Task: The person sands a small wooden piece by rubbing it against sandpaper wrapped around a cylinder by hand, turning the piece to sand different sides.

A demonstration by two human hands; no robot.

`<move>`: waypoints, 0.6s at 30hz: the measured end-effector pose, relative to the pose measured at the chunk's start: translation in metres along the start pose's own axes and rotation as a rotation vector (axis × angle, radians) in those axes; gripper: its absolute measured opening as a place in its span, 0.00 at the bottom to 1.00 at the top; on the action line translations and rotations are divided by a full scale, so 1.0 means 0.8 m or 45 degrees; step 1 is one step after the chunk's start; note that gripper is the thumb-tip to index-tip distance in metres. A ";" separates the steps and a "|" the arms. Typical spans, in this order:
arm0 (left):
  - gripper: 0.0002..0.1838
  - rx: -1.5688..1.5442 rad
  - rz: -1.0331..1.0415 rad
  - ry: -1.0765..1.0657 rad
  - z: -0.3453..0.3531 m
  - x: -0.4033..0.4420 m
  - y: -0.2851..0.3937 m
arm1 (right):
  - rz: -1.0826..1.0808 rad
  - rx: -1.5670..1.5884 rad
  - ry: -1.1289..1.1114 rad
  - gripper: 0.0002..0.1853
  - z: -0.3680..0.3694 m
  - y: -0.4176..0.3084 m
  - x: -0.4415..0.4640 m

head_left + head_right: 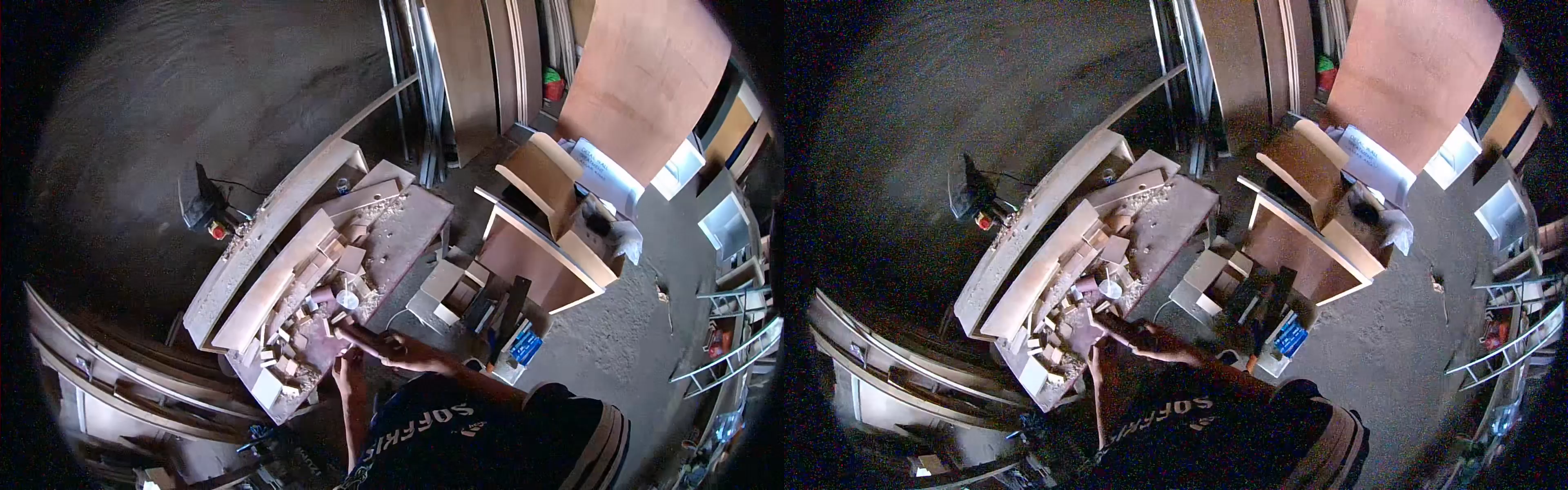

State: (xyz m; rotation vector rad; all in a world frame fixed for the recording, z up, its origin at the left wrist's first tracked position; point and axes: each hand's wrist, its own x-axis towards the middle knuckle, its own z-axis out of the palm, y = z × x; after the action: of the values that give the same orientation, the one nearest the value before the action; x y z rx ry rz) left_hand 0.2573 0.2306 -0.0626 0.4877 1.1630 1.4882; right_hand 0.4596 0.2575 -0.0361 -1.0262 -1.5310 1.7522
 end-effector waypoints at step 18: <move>0.08 0.201 0.068 0.022 0.087 -0.017 0.078 | 0.151 0.026 0.008 0.30 -0.030 -0.002 0.020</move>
State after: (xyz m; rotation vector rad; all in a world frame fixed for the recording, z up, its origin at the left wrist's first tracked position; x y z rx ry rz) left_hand 0.2867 0.2526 0.0243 0.6184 1.2961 1.4549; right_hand 0.4718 0.2836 -0.0382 -1.1318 -1.4718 1.8395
